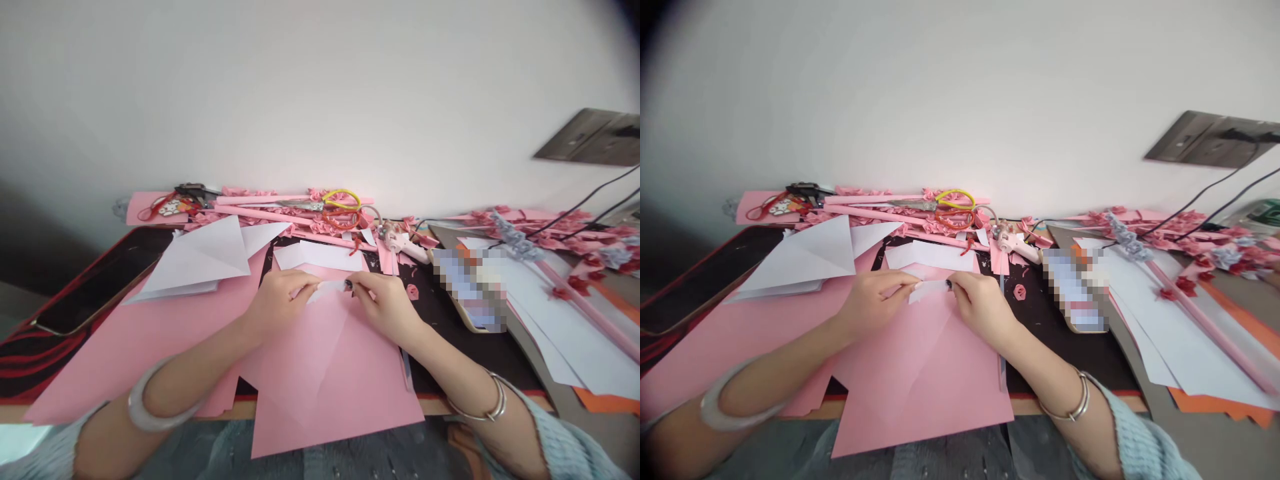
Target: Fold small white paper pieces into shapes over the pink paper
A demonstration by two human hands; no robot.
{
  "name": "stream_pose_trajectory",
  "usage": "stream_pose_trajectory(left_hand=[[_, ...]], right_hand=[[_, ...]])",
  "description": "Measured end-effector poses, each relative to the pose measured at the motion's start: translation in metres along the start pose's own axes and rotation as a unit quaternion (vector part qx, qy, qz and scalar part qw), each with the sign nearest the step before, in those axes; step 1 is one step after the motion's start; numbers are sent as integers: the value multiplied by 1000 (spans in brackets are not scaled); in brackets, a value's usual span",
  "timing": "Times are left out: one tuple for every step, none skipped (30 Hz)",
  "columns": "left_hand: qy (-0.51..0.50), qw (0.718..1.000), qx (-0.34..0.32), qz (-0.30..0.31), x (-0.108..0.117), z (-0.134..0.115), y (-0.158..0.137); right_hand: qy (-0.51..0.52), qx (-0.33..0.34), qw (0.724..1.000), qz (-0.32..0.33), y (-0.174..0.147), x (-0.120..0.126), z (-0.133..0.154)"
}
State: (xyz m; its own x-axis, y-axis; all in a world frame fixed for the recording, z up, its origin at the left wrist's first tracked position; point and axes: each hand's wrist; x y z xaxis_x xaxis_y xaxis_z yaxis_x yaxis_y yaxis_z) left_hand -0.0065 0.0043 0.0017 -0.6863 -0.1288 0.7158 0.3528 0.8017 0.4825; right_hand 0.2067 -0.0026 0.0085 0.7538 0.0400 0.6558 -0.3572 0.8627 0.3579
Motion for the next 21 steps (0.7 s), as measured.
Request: stream_pose_trajectory(left_hand=[[-1, 1000, 9, -5, 1, 1, 0], [-3, 1000, 21, -11, 2, 2, 1], [-7, 999, 35, -17, 3, 3, 2], [-13, 999, 48, -20, 4, 4, 2], [-23, 998, 54, -15, 4, 5, 3], [-35, 998, 54, -2, 4, 5, 4], [-47, 998, 45, 16, 4, 5, 4], [-58, 997, 29, 38, 3, 4, 5], [-67, 996, 9, 57, 3, 3, 6], [-75, 994, -12, 72, 2, 2, 6], [-82, 993, -31, 83, 1, 1, 7], [-89, 991, -46, 90, 0, 0, 7], [-95, 990, -54, 94, -1, 0, 8], [-100, 989, -56, 96, -1, -1, 8], [-107, 988, -48, 100, -2, -1, 7], [-120, 987, -32, 107, -3, -1, 7], [-139, 984, -10, 114, -3, -1, 6], [-163, 979, 15, 122, -4, -1, 5], [-190, 973, 38, 128, -4, -1, 4], [-214, 966, 60, 130, -5, -1, 3], [-232, 961, 76, 127, -5, -1, 3]], right_hand=[[1, -13, 1000, -10, 1, 2, -2], [7, -30, 999, -26, 1, 3, -3], [16, -53, 997, -49, 3, 5, -5], [35, -77, 994, -72, 4, 6, -6], [71, -96, 990, -79, 5, 6, -6], [134, -113, 982, -67, 6, 6, -5], [208, -133, 968, -40, 7, 4, -3], [286, -158, 945, -8, 7, 2, -1], [361, -184, 914, 26, 8, -1, 1], [429, -208, 877, 68, 7, -4, 3], [482, -231, 839, 101, 7, -7, 5], [523, -251, 804, 127, 7, -9, 6], [552, -269, 776, 145, 6, -11, 7], [571, -284, 755, 154, 6, -12, 7], [583, -295, 741, 157, 6, -12, 7], [590, -302, 732, 155, 6, -13, 6], [594, -307, 728, 149, 6, -12, 5], [595, -308, 729, 142, 6, -12, 4], [593, -307, 733, 132, 7, -11, 3], [588, -304, 740, 120, 7, -11, 1], [580, -297, 751, 107, 7, -11, 0]])
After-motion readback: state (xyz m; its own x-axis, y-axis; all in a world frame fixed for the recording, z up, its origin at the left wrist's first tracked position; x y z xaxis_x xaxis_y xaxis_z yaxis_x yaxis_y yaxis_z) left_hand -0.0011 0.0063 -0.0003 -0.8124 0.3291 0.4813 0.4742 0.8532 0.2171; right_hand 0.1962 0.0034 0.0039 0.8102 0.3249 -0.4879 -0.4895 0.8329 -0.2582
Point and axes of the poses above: each hand's wrist, its own y-axis towards the middle knuckle, its own x-axis out of the back of the hand, z = x × y, and after that the axes turned 11 degrees about y, right-handed
